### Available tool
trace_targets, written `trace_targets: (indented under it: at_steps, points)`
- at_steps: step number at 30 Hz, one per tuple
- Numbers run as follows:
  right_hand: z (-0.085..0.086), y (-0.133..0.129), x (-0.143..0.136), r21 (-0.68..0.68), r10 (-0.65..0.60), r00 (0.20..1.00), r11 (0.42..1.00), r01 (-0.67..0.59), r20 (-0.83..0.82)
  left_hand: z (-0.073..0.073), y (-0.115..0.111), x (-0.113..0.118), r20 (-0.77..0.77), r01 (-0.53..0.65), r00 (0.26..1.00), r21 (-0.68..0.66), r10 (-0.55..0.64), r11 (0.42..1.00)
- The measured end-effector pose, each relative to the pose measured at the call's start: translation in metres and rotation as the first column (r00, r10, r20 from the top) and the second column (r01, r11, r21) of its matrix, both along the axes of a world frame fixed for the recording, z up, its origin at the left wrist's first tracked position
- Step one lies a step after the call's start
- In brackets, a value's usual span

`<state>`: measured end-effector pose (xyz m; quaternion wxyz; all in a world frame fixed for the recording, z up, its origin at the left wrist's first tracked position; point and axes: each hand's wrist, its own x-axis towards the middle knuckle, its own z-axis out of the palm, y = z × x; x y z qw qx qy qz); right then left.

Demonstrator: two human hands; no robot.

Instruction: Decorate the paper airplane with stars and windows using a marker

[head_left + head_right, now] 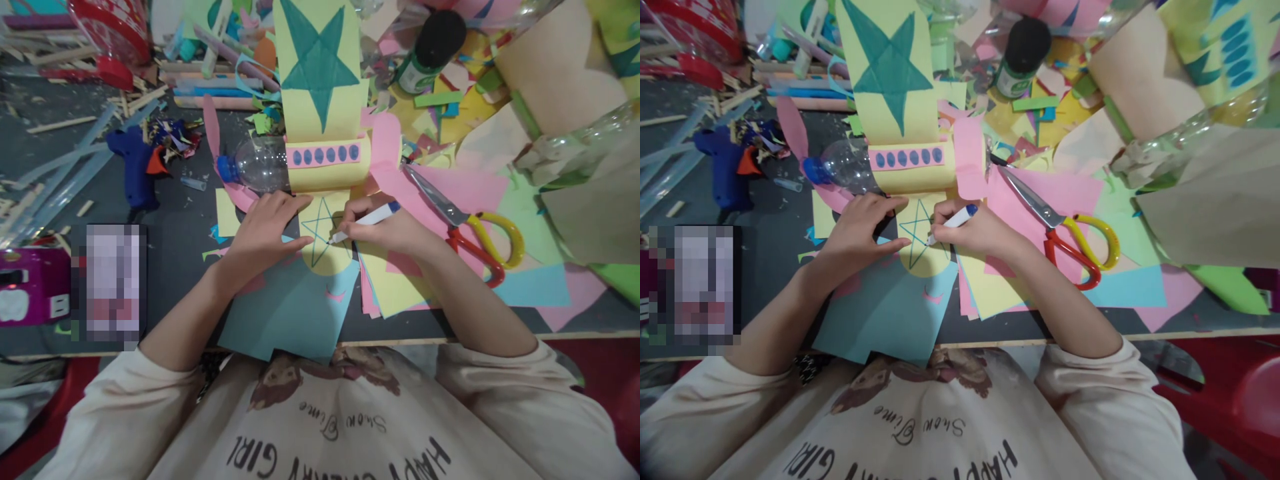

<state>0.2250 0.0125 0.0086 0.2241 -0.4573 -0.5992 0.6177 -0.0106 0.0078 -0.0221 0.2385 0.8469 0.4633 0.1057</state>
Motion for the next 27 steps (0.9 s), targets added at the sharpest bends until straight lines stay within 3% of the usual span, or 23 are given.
trace_targets:
  at_steps: [7, 14, 21, 24, 27]
  points:
    - [0.010, 0.005, 0.011, -0.086, 0.126, 0.986, 0.989, -0.117, 0.112, 0.002, 0.000, 0.000, -0.015, -0.011, 1.000, -0.008, 0.011, 1.000]
    - [0.011, 0.008, 0.017, -0.115, 0.181, 0.980, 0.979, -0.171, 0.083, 0.002, 0.000, 0.001, -0.016, -0.018, 1.000, -0.019, 0.018, 1.000]
    - [-0.012, 0.004, 0.012, -0.074, -0.117, 0.981, 0.992, 0.106, -0.155, 0.001, 0.001, 0.000, -0.011, -0.012, 1.000, -0.010, 0.012, 1.000]
    - [-0.019, -0.004, 0.006, 0.017, -0.261, 0.934, 0.962, 0.273, -0.244, 0.000, 0.000, -0.001, 0.001, -0.011, 1.000, -0.013, 0.011, 1.000]
    - [-0.023, -0.010, 0.004, 0.087, -0.325, 0.914, 0.931, 0.354, -0.242, 0.000, -0.001, -0.003, 0.023, 0.002, 1.000, -0.005, -0.002, 1.000]
